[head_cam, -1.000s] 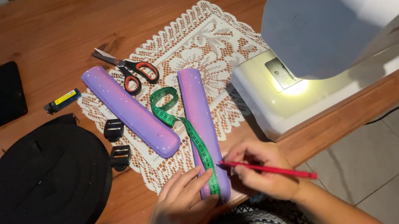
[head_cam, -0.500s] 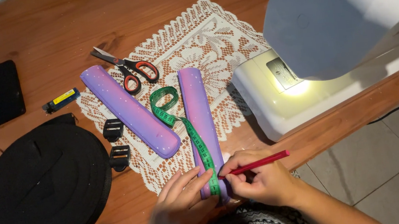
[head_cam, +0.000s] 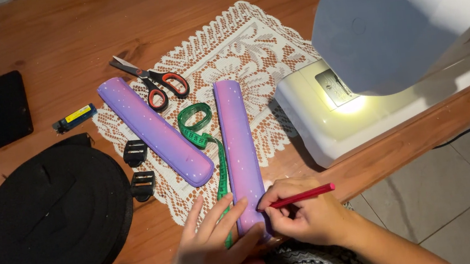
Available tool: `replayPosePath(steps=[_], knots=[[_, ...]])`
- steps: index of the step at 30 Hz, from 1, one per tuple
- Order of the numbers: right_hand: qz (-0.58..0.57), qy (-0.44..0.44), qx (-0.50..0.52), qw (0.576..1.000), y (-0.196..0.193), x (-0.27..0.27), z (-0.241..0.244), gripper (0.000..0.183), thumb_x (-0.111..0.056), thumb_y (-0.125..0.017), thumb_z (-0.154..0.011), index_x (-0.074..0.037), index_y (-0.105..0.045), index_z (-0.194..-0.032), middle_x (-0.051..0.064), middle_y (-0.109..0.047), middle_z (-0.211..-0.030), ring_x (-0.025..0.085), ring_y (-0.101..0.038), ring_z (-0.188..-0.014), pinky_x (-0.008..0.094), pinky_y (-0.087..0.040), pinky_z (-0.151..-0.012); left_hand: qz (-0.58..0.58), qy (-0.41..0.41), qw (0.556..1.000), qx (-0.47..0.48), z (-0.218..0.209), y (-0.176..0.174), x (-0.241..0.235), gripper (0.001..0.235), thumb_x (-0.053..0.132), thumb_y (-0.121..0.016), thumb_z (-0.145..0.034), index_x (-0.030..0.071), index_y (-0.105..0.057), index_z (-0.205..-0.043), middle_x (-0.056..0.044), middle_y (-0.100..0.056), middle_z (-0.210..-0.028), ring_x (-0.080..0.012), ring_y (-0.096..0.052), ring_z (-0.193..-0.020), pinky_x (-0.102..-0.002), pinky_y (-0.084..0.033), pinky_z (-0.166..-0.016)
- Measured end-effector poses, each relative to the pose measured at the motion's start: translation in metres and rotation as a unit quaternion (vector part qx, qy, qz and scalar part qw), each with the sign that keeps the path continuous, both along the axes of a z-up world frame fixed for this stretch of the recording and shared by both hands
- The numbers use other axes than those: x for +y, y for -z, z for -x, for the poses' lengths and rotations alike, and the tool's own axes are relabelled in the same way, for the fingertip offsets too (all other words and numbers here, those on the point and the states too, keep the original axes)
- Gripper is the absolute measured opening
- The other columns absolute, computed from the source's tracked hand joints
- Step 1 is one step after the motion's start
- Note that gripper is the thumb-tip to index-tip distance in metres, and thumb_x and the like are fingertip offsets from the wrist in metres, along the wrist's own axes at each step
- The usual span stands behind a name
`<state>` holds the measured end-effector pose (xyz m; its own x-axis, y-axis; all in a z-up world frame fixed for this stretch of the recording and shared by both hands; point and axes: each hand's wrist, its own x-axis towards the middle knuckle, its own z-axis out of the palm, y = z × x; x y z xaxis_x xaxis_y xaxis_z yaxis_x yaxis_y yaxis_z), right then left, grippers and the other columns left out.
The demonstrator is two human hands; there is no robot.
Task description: Measuring and marking fabric tubes with a tape measure and pen, and assembling straps with buckles.
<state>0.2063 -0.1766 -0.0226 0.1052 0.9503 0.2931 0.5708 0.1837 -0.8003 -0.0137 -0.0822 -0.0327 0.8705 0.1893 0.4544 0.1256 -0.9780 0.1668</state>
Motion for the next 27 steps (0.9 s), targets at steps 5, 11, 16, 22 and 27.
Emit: replayPosePath(steps=[5, 11, 16, 22, 27], knots=[[-0.030, -0.023, -0.020, 0.999, -0.003, 0.005, 0.003, 0.013, -0.009, -0.066, -0.084, -0.017, -0.074, -0.091, -0.003, -0.067, -0.071, 0.010, -0.055, -0.048, 0.023, -0.047, -0.048, 0.015, 0.023, 1.000, 0.007, 0.002, 0.006, 0.000, 0.045, 0.056, -0.062, -0.094, 0.024, -0.067, -0.126, -0.018, -0.058, -0.143, -0.0430, -0.054, -0.130, -0.069, -0.035, -0.105], [-0.062, -0.059, -0.025, 0.996, 0.000, 0.012, 0.006, 0.010, -0.011, -0.065, -0.090, -0.015, -0.073, -0.094, -0.003, -0.063, -0.067, 0.014, -0.058, -0.057, 0.028, -0.049, -0.058, 0.049, 0.019, 0.999, 0.007, 0.003, 0.005, -0.001, 0.035, 0.050, -0.066, -0.093, 0.027, -0.071, -0.118, -0.017, -0.055, -0.145, -0.0427, -0.050, -0.133, -0.069, -0.031, -0.108], [-0.013, -0.023, -0.006, 1.000, -0.001, 0.006, 0.002, 0.014, -0.007, -0.065, -0.081, -0.016, -0.073, -0.089, -0.003, -0.065, -0.071, 0.009, -0.054, -0.051, 0.023, -0.045, -0.048, 0.034, 0.013, 0.999, -0.001, 0.003, 0.003, -0.001, 0.036, 0.046, -0.070, -0.091, 0.026, -0.067, -0.121, -0.016, -0.059, -0.142, -0.0430, -0.053, -0.131, -0.068, -0.035, -0.106], [-0.090, 0.017, 0.082, 0.992, 0.004, 0.000, -0.005, 0.013, -0.014, -0.063, -0.094, -0.006, -0.073, -0.095, 0.006, -0.073, -0.085, 0.016, -0.069, -0.075, 0.027, -0.056, -0.071, 0.018, -0.024, 0.999, -0.037, -0.003, 0.000, -0.012, 0.029, 0.043, -0.068, -0.095, 0.024, -0.062, -0.117, -0.015, -0.065, -0.133, -0.0379, -0.061, -0.124, -0.060, -0.040, -0.106], [-0.155, 0.046, 0.055, 0.985, -0.004, -0.004, 0.000, 0.017, -0.010, -0.064, -0.096, 0.000, -0.074, -0.106, 0.013, -0.076, -0.093, 0.019, -0.073, -0.083, 0.027, -0.060, -0.078, 0.037, -0.191, 0.977, -0.086, -0.011, 0.003, -0.028, 0.047, 0.054, -0.046, -0.100, 0.014, -0.070, -0.105, -0.007, -0.069, -0.108, -0.0290, -0.066, -0.096, -0.043, -0.049, -0.078]])
